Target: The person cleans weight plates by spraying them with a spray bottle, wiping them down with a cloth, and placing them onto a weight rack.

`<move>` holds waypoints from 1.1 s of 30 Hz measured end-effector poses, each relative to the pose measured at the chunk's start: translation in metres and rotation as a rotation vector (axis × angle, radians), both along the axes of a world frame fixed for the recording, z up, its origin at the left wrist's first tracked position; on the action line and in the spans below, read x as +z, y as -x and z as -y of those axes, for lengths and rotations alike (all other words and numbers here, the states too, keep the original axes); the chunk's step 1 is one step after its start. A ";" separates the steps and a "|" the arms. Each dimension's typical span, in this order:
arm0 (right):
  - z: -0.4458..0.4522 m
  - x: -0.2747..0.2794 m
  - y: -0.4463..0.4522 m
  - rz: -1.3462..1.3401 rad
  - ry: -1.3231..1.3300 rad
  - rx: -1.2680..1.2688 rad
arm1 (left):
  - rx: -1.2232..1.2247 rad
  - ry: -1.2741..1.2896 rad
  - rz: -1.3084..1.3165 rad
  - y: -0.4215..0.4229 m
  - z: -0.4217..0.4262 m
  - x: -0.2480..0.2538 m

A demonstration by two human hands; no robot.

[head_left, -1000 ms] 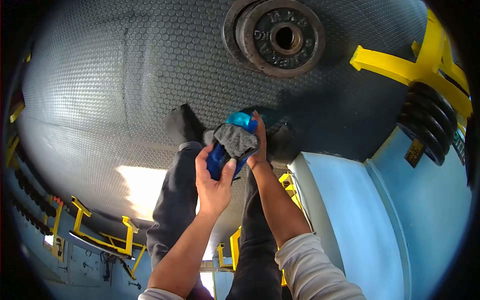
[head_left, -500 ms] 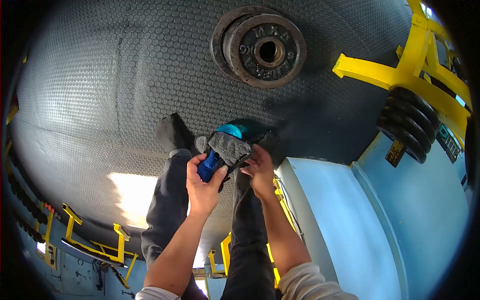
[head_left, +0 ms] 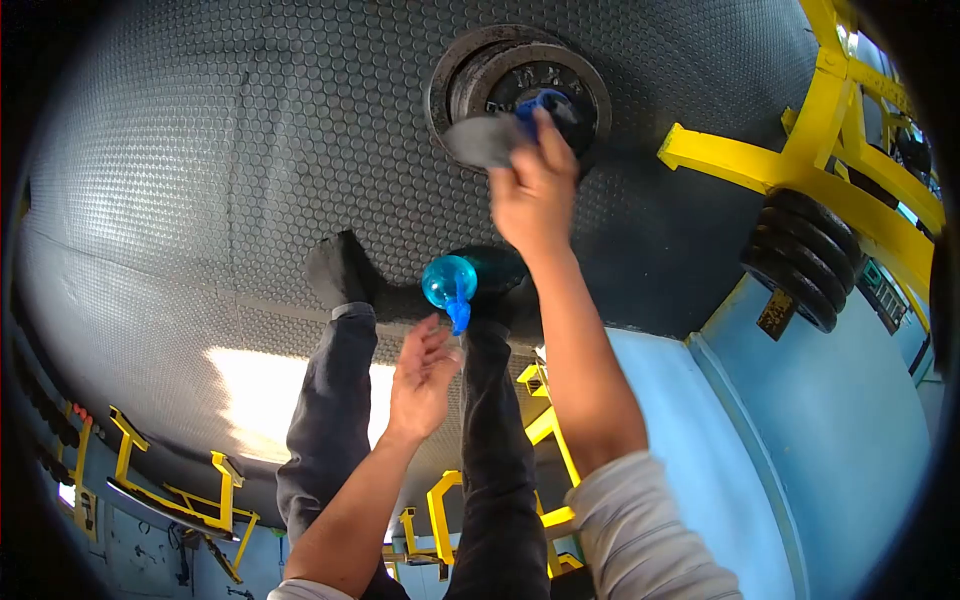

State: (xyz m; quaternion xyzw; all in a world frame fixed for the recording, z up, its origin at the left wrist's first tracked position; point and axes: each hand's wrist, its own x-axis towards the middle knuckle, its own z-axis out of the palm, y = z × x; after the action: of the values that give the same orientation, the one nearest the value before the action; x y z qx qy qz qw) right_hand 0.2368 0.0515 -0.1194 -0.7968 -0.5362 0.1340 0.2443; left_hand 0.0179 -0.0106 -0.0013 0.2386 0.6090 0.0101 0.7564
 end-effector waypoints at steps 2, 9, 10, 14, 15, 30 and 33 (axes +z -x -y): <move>-0.023 0.009 0.028 0.242 0.315 0.066 | -0.034 0.029 -0.004 0.001 -0.006 -0.003; 0.041 -0.021 -0.013 0.229 0.170 -0.027 | 0.018 0.012 0.004 -0.001 -0.017 0.001; 0.029 -0.026 -0.025 0.280 0.139 -0.082 | 0.029 0.018 0.004 -0.002 -0.016 0.001; -0.055 -0.042 -0.038 0.239 0.104 -0.551 | -0.033 0.052 -0.016 0.005 -0.017 0.000; -0.073 -0.037 -0.032 0.161 0.078 -0.360 | -0.021 0.068 0.009 0.005 -0.014 0.001; -0.030 -0.042 -0.072 0.076 0.279 -0.823 | -0.087 0.129 0.072 -0.002 -0.023 0.012; -0.031 -0.057 -0.061 0.391 0.035 -0.648 | -0.067 0.107 0.045 -0.004 -0.030 0.013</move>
State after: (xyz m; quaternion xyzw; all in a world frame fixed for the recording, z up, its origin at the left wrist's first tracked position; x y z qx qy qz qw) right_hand 0.2982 0.0823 -0.1768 -0.9396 -0.2907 -0.0954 0.1533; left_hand 0.0219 0.0190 0.0121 0.2181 0.5829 -0.0423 0.7816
